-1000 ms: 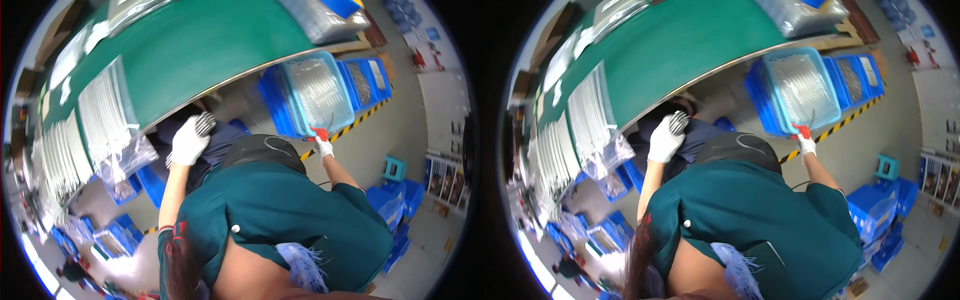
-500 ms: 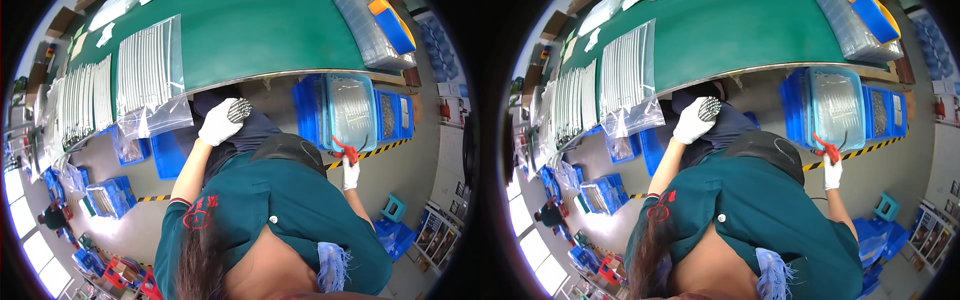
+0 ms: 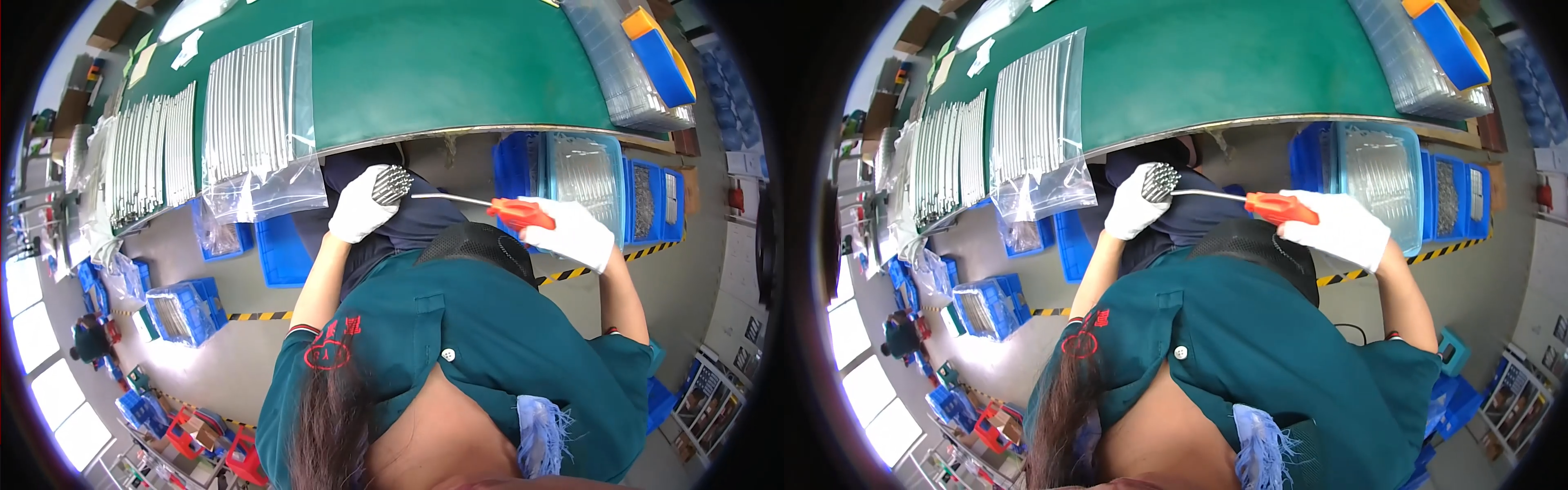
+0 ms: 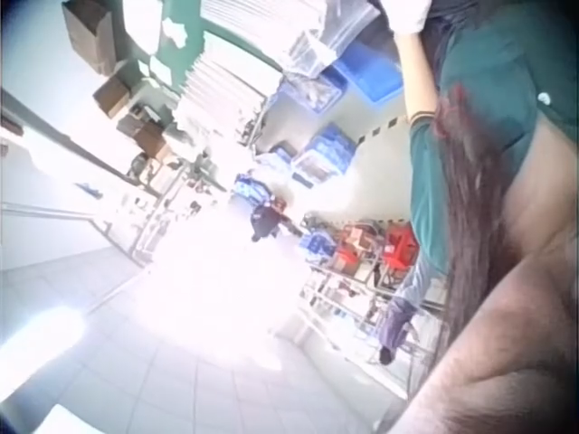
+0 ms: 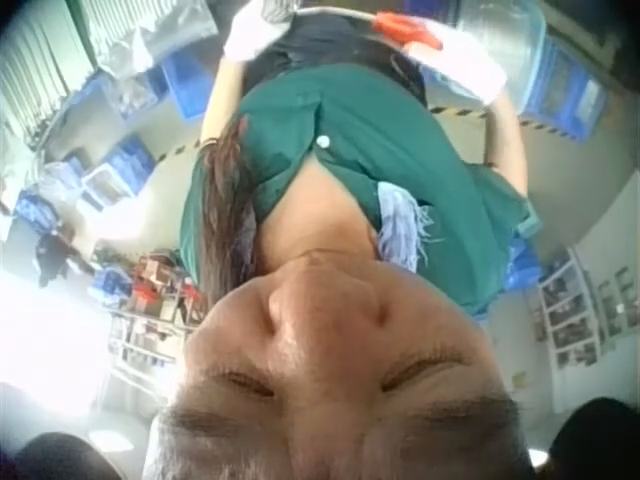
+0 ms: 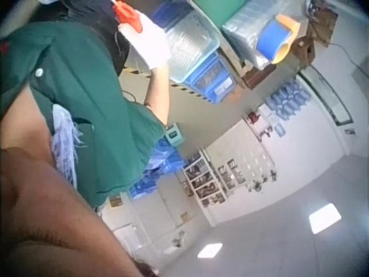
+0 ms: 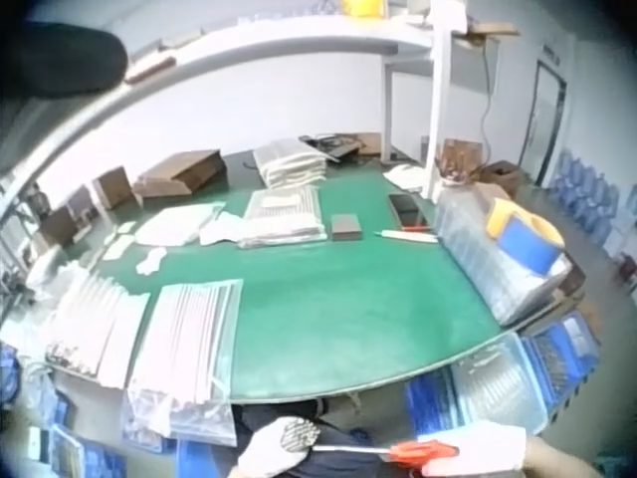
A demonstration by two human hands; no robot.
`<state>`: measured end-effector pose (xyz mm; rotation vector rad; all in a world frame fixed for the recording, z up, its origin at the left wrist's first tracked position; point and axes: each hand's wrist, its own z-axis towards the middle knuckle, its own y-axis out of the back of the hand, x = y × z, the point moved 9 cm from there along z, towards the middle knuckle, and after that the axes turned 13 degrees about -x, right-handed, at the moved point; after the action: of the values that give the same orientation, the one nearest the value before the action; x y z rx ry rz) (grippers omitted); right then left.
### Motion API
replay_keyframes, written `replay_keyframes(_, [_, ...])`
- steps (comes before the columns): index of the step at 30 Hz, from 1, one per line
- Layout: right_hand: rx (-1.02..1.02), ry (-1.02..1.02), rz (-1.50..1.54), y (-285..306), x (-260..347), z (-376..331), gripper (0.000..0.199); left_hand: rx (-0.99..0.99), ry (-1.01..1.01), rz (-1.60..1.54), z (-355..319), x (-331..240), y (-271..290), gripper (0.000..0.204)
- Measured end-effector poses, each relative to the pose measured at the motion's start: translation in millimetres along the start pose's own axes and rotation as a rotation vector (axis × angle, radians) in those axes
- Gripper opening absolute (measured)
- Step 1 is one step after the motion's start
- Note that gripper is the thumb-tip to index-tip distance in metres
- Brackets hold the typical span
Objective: Gathering bundles of metal rods and placing them into individual plastic bags.
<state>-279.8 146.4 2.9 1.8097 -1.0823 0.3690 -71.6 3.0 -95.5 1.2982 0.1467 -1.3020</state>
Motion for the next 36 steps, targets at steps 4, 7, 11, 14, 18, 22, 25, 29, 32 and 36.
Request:
replay_keyframes(4, [-0.01, 0.004, 0.115, -9, -2, 13, 0.053, -0.002, 0.098, -0.019, 3, 0, -1, 0.034])
replay_keyframes(7, [-0.079, 0.054, 0.057, -8, 6, 19, 0.052, 0.023, 0.123, -0.017, 3, 3, -3, 0.031])
replay_keyframes(11, [0.161, -0.197, 0.17, -26, -9, 26, 0.049, 0.181, 0.077, -0.053, 10, -7, -6, 0.03])
replay_keyframes(14, [-0.132, 0.074, -0.062, -8, -5, 45, 0.044, 0.213, 0.046, -0.138, 11, -11, -3, 0.029])
replay_keyframes(18, [0.047, -0.033, 0.199, -24, -5, 42, 0.049, 0.321, 0.148, -0.098, 14, -6, -6, 0.028])
replay_keyframes(22, [0.005, 0.023, 0.131, -22, -14, 54, 0.049, 0.311, 0.213, -0.216, 8, 6, -11, 0.029])
replay_keyframes(25, [0.017, -0.038, 0.082, -16, -5, 52, 0.05, 0.341, 0.234, -0.272, 10, 6, -11, 0.03])
replay_keyframes(29, [0.021, -0.008, 0.18, -17, -4, 53, 0.05, 0.387, 0.317, -0.25, 7, 10, -13, 0.031])
replay_keyframes(32, [-0.016, 0.0, 0.127, -15, -3, 54, 0.047, 0.343, 0.242, -0.229, 5, 12, -12, 0.032])
replay_keyframes(36, [0.104, -0.127, 0.194, -23, -8, 50, 0.046, 0.351, 0.386, -0.366, 4, 14, -12, 0.031])
